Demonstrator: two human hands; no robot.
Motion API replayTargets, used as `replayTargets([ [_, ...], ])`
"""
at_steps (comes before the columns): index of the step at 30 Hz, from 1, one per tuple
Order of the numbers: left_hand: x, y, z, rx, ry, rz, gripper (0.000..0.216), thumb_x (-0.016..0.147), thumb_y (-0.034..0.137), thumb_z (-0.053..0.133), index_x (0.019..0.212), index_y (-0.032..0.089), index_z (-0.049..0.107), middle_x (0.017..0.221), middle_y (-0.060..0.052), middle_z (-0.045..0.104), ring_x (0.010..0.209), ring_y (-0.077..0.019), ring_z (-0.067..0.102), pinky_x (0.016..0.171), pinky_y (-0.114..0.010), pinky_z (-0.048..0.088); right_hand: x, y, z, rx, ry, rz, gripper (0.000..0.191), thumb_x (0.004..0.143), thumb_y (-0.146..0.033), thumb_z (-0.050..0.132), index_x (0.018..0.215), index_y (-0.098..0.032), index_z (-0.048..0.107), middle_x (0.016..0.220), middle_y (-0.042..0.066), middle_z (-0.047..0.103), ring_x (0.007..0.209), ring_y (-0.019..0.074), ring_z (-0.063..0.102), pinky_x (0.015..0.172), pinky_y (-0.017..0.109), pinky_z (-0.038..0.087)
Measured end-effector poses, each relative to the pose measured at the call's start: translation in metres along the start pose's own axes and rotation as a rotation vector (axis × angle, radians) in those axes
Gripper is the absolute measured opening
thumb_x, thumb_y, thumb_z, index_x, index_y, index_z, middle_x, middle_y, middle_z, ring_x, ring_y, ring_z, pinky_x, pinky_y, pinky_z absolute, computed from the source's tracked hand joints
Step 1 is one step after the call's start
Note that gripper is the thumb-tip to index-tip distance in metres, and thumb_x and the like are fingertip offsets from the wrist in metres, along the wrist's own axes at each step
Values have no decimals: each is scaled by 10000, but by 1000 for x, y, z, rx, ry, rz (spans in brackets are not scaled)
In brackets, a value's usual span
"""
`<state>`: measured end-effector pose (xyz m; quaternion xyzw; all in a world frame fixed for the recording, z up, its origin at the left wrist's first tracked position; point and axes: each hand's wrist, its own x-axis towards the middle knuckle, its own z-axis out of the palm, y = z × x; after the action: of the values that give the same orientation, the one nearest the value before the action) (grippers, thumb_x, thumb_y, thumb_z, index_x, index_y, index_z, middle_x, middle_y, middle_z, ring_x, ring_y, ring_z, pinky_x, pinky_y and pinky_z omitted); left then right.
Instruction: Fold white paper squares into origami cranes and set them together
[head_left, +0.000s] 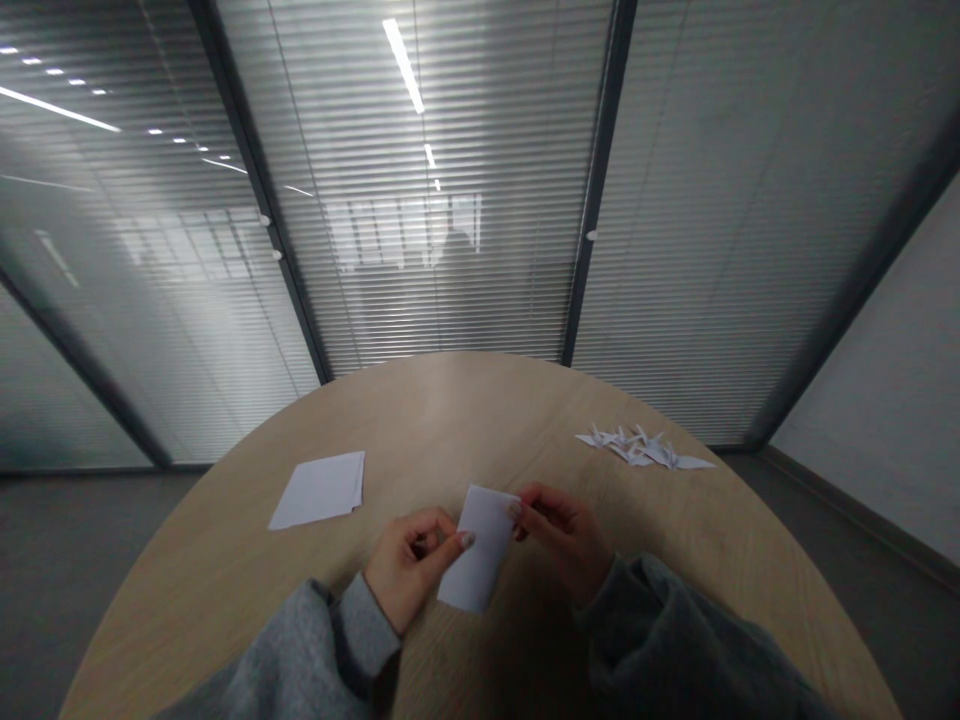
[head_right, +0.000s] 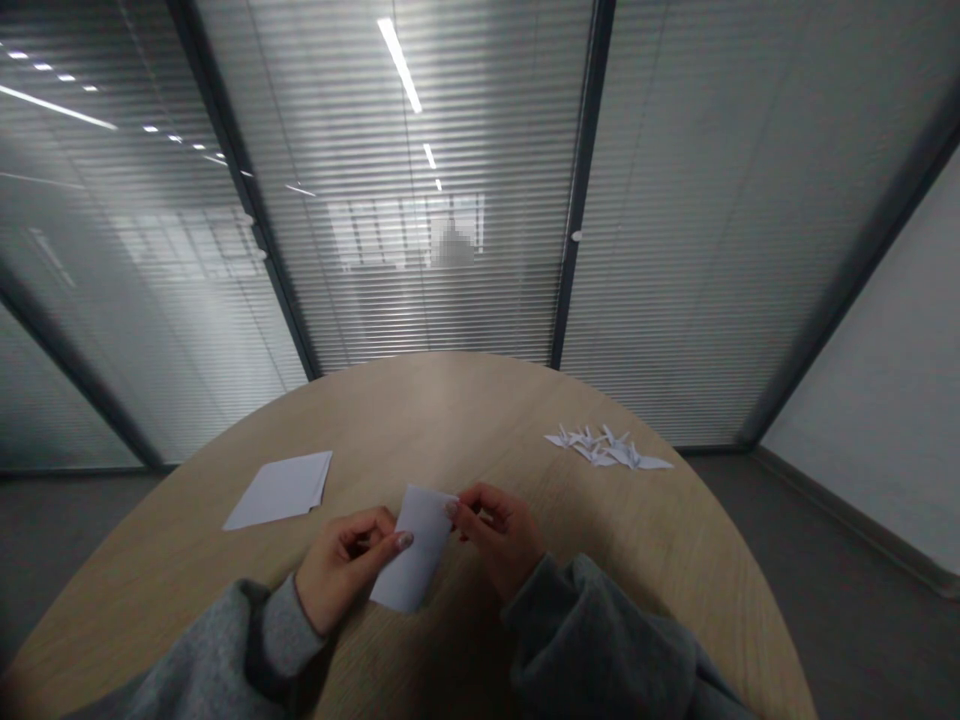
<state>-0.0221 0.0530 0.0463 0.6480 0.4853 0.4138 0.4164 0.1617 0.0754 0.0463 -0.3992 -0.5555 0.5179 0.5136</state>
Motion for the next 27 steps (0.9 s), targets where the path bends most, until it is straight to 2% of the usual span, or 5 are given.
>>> replayTargets([
  [9, 0, -3, 1, 8, 3, 17, 355, 722, 474, 604, 562, 173, 503, 474, 76, 303, 461, -92, 264, 455, -240, 200, -2, -1, -2, -17, -38, -100, 447, 652, -607, 654, 592, -171, 573, 552, -19, 513, 547, 116, 494, 531, 244, 430],
  [15, 1, -1, 0, -1, 1, 0, 362, 722, 495, 598, 586, 169, 518, 468, 77, 308, 453, -92, 265, 447, -237, 193, -1, 2, -1, 11, -9, -47, 478, 590, -634, 681, 581, -175, 546, 533, -32, 502, 518, 107, 478, 520, 246, 432],
  [20, 0, -2, 1, -5, -11, -7, 361, 724, 500, 588, 603, 166, 523, 470, 76, 309, 454, -93, 261, 447, -237, 185, -2, -1, -2, 18, -5, -74, 453, 610, -609, 683, 579, -172, 566, 545, -23, 512, 544, 113, 487, 532, 248, 433],
  [27, 0, -4, 1, -39, 24, -22, 376, 717, 516, 593, 596, 168, 514, 475, 74, 321, 447, -88, 263, 443, -233, 192, 2, 10, -1, -2, -35, 11, 482, 546, -628, 705, 603, -175, 553, 554, -29, 507, 521, 106, 457, 499, 236, 380],
])
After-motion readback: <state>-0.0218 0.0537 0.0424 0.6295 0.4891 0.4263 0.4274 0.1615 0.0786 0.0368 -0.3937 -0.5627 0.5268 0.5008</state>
